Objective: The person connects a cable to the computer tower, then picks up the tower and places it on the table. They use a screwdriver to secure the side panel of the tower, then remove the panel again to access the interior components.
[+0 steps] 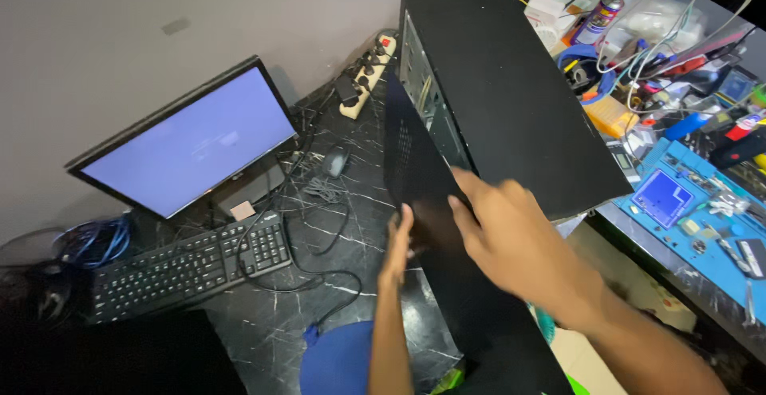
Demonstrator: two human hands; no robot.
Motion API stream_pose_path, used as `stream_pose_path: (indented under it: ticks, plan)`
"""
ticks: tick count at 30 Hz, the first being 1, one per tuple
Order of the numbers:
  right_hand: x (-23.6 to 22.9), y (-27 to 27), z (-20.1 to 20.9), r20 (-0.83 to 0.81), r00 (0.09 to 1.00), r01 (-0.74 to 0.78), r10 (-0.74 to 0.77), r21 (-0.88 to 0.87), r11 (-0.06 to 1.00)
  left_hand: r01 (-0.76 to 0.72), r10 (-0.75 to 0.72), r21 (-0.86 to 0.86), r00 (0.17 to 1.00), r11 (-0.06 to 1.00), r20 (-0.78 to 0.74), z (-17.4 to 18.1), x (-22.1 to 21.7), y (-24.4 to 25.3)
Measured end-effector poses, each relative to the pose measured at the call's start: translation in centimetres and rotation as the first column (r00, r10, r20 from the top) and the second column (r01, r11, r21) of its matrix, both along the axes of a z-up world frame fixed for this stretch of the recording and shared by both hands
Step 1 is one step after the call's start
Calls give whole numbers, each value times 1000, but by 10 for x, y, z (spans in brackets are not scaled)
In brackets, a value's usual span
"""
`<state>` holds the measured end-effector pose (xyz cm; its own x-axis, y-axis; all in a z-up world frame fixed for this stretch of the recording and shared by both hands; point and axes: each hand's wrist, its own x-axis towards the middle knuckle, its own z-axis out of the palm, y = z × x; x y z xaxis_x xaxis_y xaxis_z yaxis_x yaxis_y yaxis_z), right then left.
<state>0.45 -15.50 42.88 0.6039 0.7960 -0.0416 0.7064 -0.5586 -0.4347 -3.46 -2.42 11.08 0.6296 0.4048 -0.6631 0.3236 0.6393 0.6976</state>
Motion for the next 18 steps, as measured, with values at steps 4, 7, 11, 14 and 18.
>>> stream_pose_path:
  ticks: [4, 7, 11, 14, 18]
  plan:
    - [24, 28, 7, -31, 999, -6, 8, 67, 998, -36, 31, 46, 992, 998, 124, -10, -4, -25]
    - [48, 38, -11, -14, 996, -82, 83, 46, 996, -117, 102, 124, 987, 985, 126, -22, 5, -25]
    - [71, 52, -10, 83, 965, -244, 249, -61, 968, -223, 203, 209, 973, 952, 112, -27, 21, -12]
    - [91, 57, -19, 189, 932, -302, 310, -69, 951, -255, 234, 203, 964, 945, 126, -24, 24, -11]
    - [120, 64, -36, 194, 910, -345, 366, -131, 929, -252, 233, 173, 965, 952, 122, -26, 36, -10]
